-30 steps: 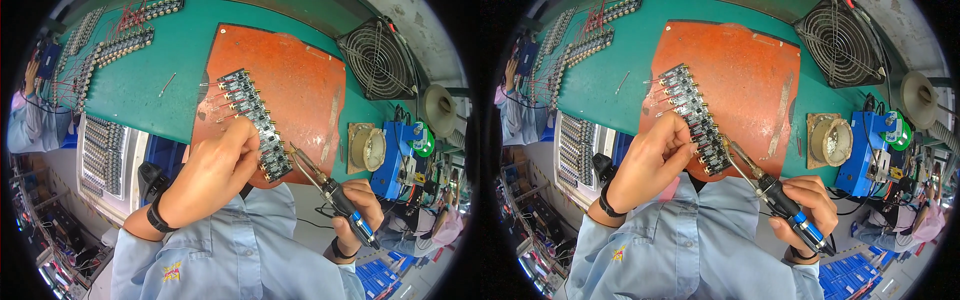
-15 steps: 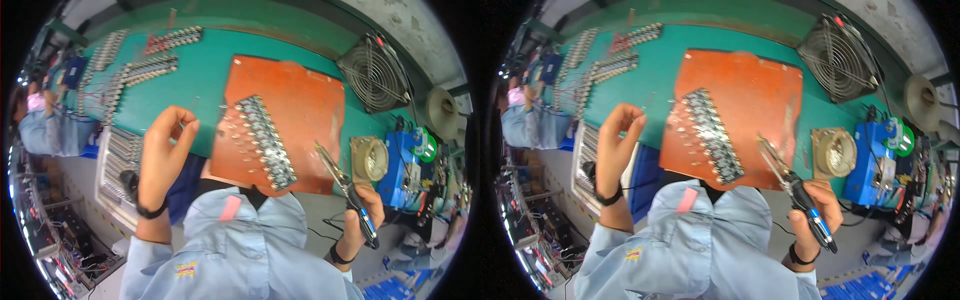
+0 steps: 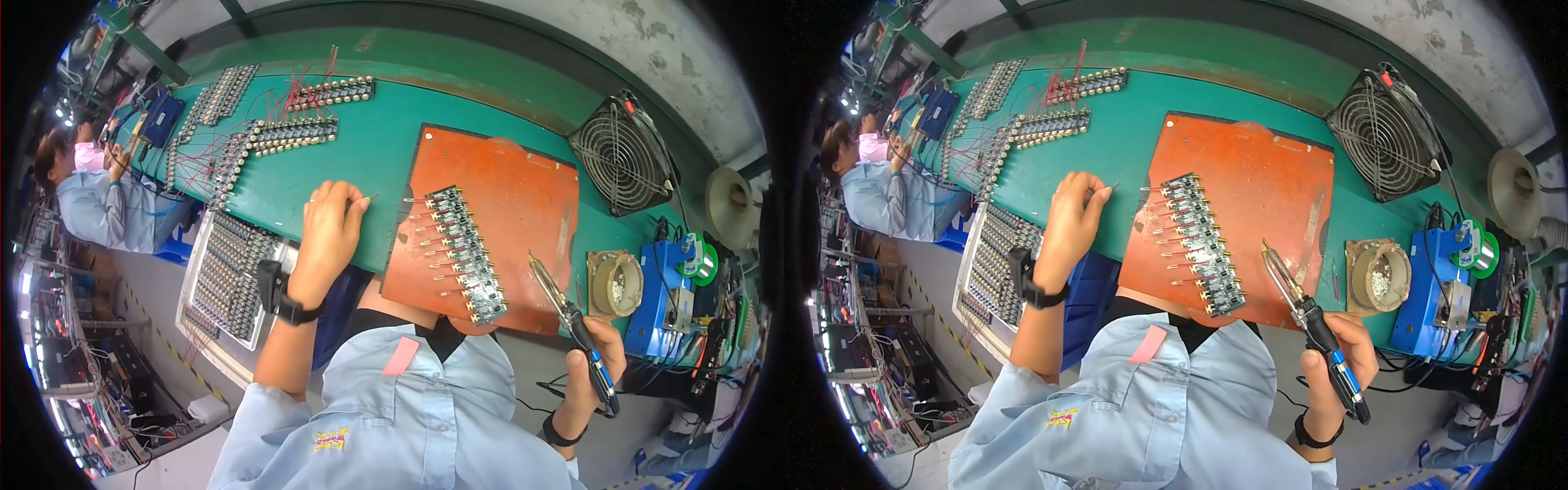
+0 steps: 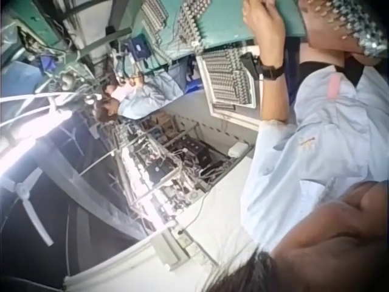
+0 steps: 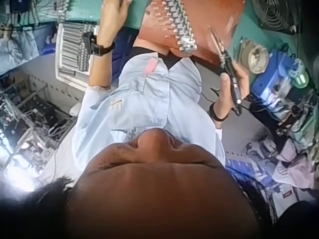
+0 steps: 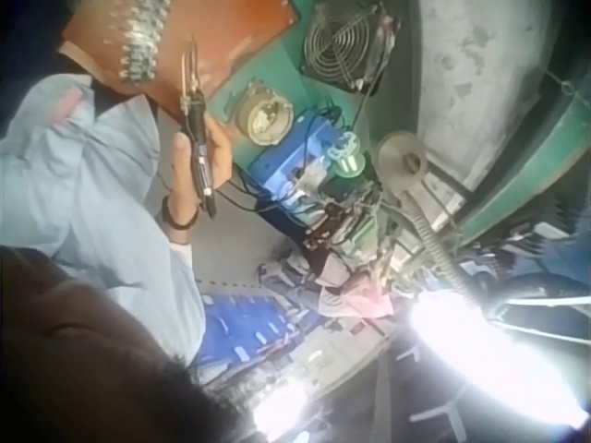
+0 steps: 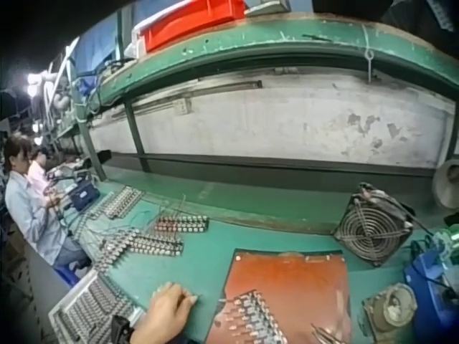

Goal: Soldering electronic components onto a printed circuit board at a factory workstation.

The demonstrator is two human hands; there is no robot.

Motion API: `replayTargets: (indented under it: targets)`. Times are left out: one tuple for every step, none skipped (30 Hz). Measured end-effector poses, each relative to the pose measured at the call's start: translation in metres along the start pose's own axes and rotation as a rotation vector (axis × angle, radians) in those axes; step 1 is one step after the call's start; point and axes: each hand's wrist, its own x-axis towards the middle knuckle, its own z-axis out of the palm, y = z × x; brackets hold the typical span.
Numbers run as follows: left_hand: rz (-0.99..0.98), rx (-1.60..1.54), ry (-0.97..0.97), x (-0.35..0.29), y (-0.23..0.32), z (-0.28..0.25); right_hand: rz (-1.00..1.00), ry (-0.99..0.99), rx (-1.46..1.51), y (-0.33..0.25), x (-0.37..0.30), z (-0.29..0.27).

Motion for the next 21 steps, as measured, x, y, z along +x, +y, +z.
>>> replayTargets:
  targets:
    - [-0.03,-0.121,-0.05,-0.002,0.012,-0.004,0.002,0.008,-0.012,0.001,-0.001,0.001]
    - [-0.023,-0.144,-0.066,-0.007,0.027,-0.006,0.023,0.019,0.021,0.001,-0.003,0.002]
    - [-0.016,-0.272,-0.134,-0.014,0.044,-0.007,0.047,0.031,0.051,0.001,-0.004,0.004]
    - [-0.009,-0.401,-0.205,-0.02,0.059,-0.006,0.071,0.046,0.078,0.0,-0.005,0.006]
    - [-0.011,-0.414,-0.21,-0.029,0.073,-0.01,0.074,0.049,0.065,-0.004,-0.005,0.011]
    - [0.067,-0.446,-0.255,-0.036,0.084,-0.011,0.123,0.029,0.154,-0.008,-0.005,0.019]
    - [0.146,-0.481,-0.3,-0.041,0.094,-0.01,0.171,0.013,0.243,-0.011,-0.004,0.025]
    - [0.143,-0.499,-0.302,-0.046,0.101,-0.011,0.174,0.014,0.224,-0.015,-0.003,0.033]
    - [0.175,-0.519,-0.333,-0.049,0.109,-0.011,0.168,-0.027,0.264,-0.016,-0.002,0.038]
    - [0.208,-0.538,-0.363,-0.051,0.115,-0.009,0.163,-0.068,0.305,-0.016,-0.001,0.042]
    - [0.239,-0.552,-0.389,-0.053,0.119,-0.006,0.168,-0.057,0.29,-0.015,0.001,0.045]
    - [0.242,-0.567,-0.397,-0.054,0.121,-0.003,0.14,-0.093,0.301,-0.012,0.004,0.048]
    - [0.267,-0.575,-0.403,-0.056,0.122,-0.001,0.113,-0.127,0.315,-0.01,0.006,0.051]
    - [0.291,-0.582,-0.407,-0.057,0.123,0.001,0.087,-0.163,0.331,-0.009,0.007,0.052]
    - [0.313,-0.587,-0.409,-0.059,0.124,0.003,0.093,-0.157,0.324,-0.009,0.007,0.052]
    - [0.311,-0.587,-0.412,-0.059,0.124,0.004,0.091,-0.165,0.299,-0.009,0.008,0.053]
    - [0.31,-0.596,-0.422,-0.06,0.124,0.006,0.089,-0.175,0.275,-0.009,0.009,0.054]
    - [0.307,-0.605,-0.432,-0.06,0.124,0.007,0.087,-0.185,0.252,-0.009,0.009,0.055]
    - [0.304,-0.613,-0.442,-0.061,0.124,0.008,0.089,-0.187,0.254,-0.009,0.008,0.055]
    - [0.301,-0.61,-0.443,-0.061,0.123,0.008,0.077,-0.185,0.242,-0.008,0.007,0.054]
    - [0.251,-0.641,-0.484,-0.061,0.123,0.008,0.064,-0.184,0.229,-0.007,0.005,0.054]
